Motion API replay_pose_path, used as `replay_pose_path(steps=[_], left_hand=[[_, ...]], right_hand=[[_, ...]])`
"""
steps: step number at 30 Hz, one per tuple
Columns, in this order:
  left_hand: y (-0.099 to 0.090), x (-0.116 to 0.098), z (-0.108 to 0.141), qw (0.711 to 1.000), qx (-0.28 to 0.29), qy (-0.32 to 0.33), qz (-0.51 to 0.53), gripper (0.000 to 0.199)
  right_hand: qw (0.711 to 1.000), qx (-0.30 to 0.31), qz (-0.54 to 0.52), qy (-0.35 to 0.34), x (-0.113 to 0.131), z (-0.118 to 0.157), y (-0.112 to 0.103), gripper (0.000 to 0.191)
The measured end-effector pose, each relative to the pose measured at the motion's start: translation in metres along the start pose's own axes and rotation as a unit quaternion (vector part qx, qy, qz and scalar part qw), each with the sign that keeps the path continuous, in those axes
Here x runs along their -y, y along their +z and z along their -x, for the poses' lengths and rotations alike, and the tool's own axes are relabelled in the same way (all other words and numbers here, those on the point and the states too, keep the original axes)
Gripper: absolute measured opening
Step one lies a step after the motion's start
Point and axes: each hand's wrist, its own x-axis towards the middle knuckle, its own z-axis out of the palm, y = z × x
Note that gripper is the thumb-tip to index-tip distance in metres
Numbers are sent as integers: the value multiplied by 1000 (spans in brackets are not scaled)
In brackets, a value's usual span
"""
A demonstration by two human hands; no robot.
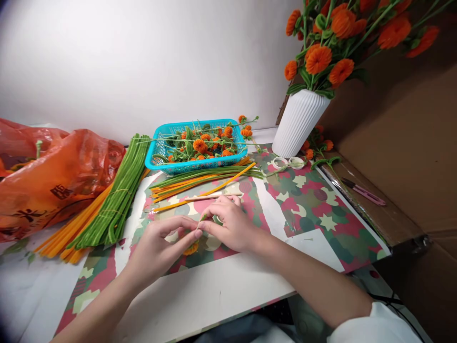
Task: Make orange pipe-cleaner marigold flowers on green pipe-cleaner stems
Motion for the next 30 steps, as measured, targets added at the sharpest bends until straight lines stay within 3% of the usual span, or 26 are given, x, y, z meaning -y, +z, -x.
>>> replay_pose_path(steps=[3, 5, 8, 9, 11, 14, 17, 20, 23, 24, 26, 30], left_hand=[[-3, 2, 0, 1000, 23, -16, 5, 28], [-8, 6, -2, 990, 89, -62, 85, 31], [-14, 11, -4, 949, 208, -121, 206, 35], [-14, 11, -4, 940, 222, -129, 224, 37], [-13, 10, -4, 953, 188, -124, 203, 39], [-8, 4, -3, 995, 63, -52, 61, 30], [-5, 1, -2, 998, 4, 31, -60, 23], [-8, 3, -3, 998, 64, -4, 7, 28], [-13, 8, -4, 964, 195, -80, 163, 32], [-14, 9, -4, 954, 215, -92, 187, 34], [-12, 10, -4, 962, 189, -92, 173, 34], [-4, 7, -3, 999, 37, -19, -3, 24]], right_hand=[[1000, 0, 1, -2, 1, 0, 2, 10], [1000, 11, -15, -17, 0, 1, 1, 5], [998, 36, -35, -35, -2, 1, -1, 3], [998, 37, -37, -37, -2, 1, -1, 4], [999, 24, -34, -36, -2, 1, -2, 7], [1000, 6, -22, -19, -1, 1, 0, 9], [1000, 0, -15, 0, 0, 0, 1, 12], [1000, 0, -25, -8, 1, 0, 0, 9], [998, 13, -54, -36, 1, 1, -1, 4], [997, 16, -64, -42, 0, 1, -2, 3], [997, 11, -73, -36, 0, 1, -1, 5], [998, -17, -54, 16, 0, -1, 2, 7]])
